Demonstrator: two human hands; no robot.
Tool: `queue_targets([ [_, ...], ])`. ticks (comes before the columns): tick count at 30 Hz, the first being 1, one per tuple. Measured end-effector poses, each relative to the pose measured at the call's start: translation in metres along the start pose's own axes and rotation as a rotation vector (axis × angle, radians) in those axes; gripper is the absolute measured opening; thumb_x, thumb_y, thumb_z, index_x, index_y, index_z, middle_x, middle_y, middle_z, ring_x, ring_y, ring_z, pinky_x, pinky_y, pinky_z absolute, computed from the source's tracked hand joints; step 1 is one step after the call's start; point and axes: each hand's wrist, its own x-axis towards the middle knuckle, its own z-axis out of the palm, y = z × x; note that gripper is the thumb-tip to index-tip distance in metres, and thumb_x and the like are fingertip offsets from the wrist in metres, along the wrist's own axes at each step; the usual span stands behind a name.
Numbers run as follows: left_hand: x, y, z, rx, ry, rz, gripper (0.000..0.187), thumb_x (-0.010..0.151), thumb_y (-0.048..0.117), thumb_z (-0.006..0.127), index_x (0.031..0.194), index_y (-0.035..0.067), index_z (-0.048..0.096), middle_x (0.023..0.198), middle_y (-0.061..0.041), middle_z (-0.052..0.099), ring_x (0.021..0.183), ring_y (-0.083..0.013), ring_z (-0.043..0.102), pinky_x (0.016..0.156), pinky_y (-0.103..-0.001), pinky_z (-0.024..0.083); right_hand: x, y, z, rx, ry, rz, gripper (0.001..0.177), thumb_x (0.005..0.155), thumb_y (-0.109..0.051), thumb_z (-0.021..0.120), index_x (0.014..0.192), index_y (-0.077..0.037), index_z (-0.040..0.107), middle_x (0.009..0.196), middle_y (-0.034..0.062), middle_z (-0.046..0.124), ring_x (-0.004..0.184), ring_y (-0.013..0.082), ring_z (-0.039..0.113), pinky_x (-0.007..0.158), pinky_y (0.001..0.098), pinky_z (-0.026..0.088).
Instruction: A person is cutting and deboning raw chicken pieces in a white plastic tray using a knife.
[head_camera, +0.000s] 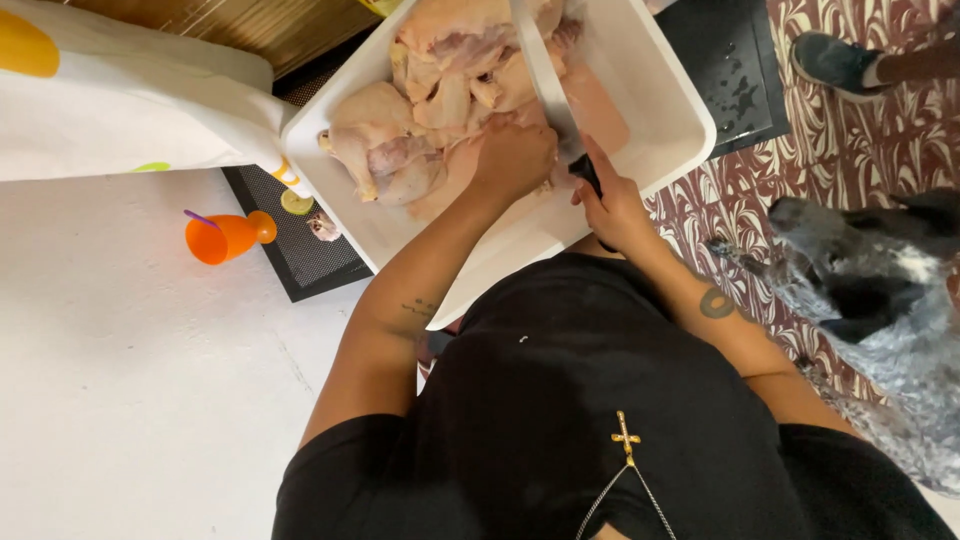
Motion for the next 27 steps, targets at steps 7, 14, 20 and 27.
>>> queue_targets([
  [7, 0.003, -0.013, -0.021, 0.072, 0.048, 0.024, 0.014, 0.079, 0.030, 0.054, 0.068, 0.024, 0.059, 0.054, 0.003, 0.054, 0.049, -0.0220, 0.062, 0.077, -0.043, 0.038, 0.004, -0.001, 0.003, 0.048, -0.049, 0.019, 0.061, 0.101, -0.006, 0.051, 0.159, -0.011, 0.033, 0.076, 0.0088, 0.072, 0.051, 0.0247, 0.064, 0.045, 0.0332, 0.053],
  [14, -0.021, -0.041, -0.027, 0.153, -0.017, -0.076, 0.011, 0.074, 0.033, 0.059, 0.072, 0.024, 0.063, 0.058, 0.004, 0.058, 0.052, -0.0212, 0.062, 0.066, -0.040, 0.037, -0.056, -0.032, -0.057, -0.197, -0.306, 0.077, 0.061, 0.100, -0.020, 0.053, 0.159, -0.019, 0.037, 0.084, 0.0158, 0.077, 0.088, 0.0437, 0.070, 0.083, 0.0550, 0.055],
  [20, -0.049, -0.044, -0.011, 0.063, -0.014, -0.135, 0.017, 0.069, 0.032, 0.068, 0.081, 0.019, 0.067, 0.064, 0.000, 0.061, 0.058, -0.0233, 0.064, 0.070, -0.041, 0.043, -0.072, -0.031, -0.091, -0.211, -0.264, 0.202, 0.060, 0.096, -0.017, 0.055, 0.155, -0.022, 0.045, 0.079, 0.0155, 0.078, 0.087, 0.0389, 0.073, 0.086, 0.0506, 0.055],
  [27, -0.043, -0.033, -0.021, 0.115, 0.077, -0.105, 0.022, 0.077, 0.042, 0.064, 0.072, 0.021, 0.060, 0.060, 0.001, 0.056, 0.054, -0.0216, 0.061, 0.070, -0.038, 0.044, -0.004, -0.002, -0.004, -0.096, -0.179, 0.028, 0.058, 0.102, -0.021, 0.053, 0.159, -0.018, 0.038, 0.078, 0.0086, 0.075, 0.079, 0.0313, 0.072, 0.073, 0.0429, 0.056],
])
